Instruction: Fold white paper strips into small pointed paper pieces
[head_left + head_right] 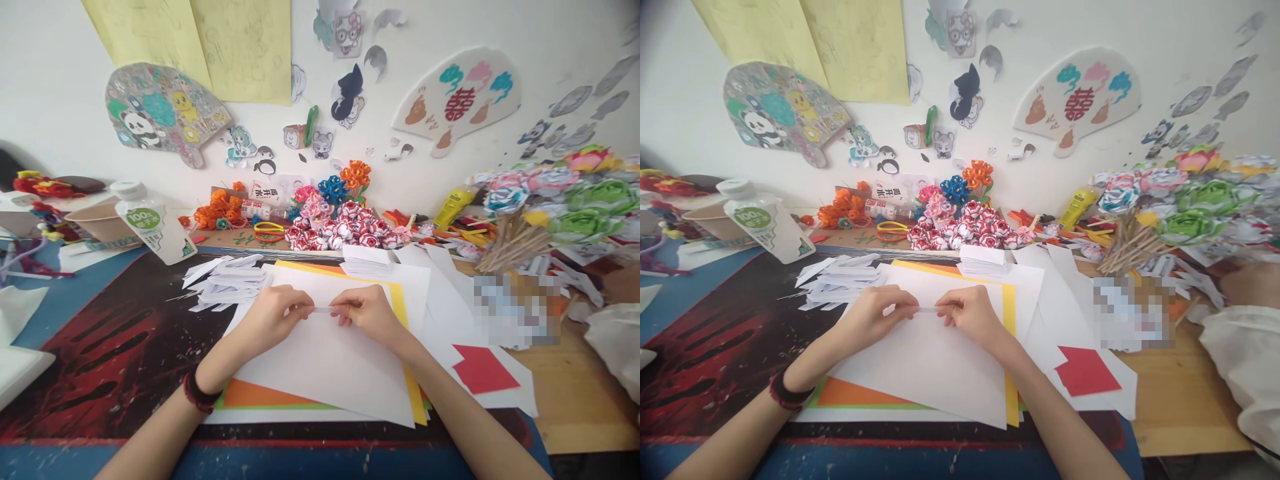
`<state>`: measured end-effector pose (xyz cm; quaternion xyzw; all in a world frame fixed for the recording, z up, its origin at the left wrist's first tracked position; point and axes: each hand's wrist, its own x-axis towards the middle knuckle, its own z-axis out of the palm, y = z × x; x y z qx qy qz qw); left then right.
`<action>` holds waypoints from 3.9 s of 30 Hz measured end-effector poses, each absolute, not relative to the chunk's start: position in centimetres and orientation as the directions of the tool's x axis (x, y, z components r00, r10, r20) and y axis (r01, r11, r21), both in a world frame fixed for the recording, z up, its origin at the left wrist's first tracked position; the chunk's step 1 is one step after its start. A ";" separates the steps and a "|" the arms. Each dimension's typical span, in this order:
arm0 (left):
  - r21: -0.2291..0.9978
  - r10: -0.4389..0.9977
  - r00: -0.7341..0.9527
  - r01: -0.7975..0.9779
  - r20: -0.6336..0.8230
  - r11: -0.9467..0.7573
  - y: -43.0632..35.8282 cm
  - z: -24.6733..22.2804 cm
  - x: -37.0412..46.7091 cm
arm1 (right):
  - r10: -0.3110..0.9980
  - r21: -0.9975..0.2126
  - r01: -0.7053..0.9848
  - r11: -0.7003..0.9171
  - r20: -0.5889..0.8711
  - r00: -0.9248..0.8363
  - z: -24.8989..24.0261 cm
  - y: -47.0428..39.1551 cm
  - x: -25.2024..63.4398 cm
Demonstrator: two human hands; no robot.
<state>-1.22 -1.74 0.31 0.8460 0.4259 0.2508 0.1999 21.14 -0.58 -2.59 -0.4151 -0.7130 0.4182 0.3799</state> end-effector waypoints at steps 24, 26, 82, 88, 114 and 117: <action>0.446 0.707 0.613 0.555 0.352 -0.703 -1.9 -0.1 -0.7 | 0.871 -0.927 0.246 0.282 0.139 -0.472 -2.0 -0.5 21.0; 0.472 0.730 0.585 0.562 0.354 -0.679 -1.8 0.0 -0.9 | 0.875 -0.943 0.210 0.257 0.135 -0.466 -2.1 -0.3 21.1; 0.823 0.952 0.154 0.479 0.264 -0.305 -0.4 0.7 2.6 | 0.923 -0.994 -0.111 -0.006 0.037 -0.382 -0.9 1.5 18.5; 0.805 0.946 0.147 0.498 0.288 -0.322 -0.5 0.5 2.3 | 0.873 -0.979 -0.169 -0.111 -0.014 -0.488 -0.7 1.2 18.5; 0.859 0.973 0.036 0.463 0.227 -0.217 -0.8 0.2 2.2 | 0.973 -0.991 0.035 0.126 0.117 -0.200 -1.1 1.2 17.7; 0.848 0.956 -0.032 0.472 0.292 -0.243 -0.6 0.2 1.9 | 0.973 -0.984 0.108 0.139 0.115 -0.202 -1.4 1.5 17.9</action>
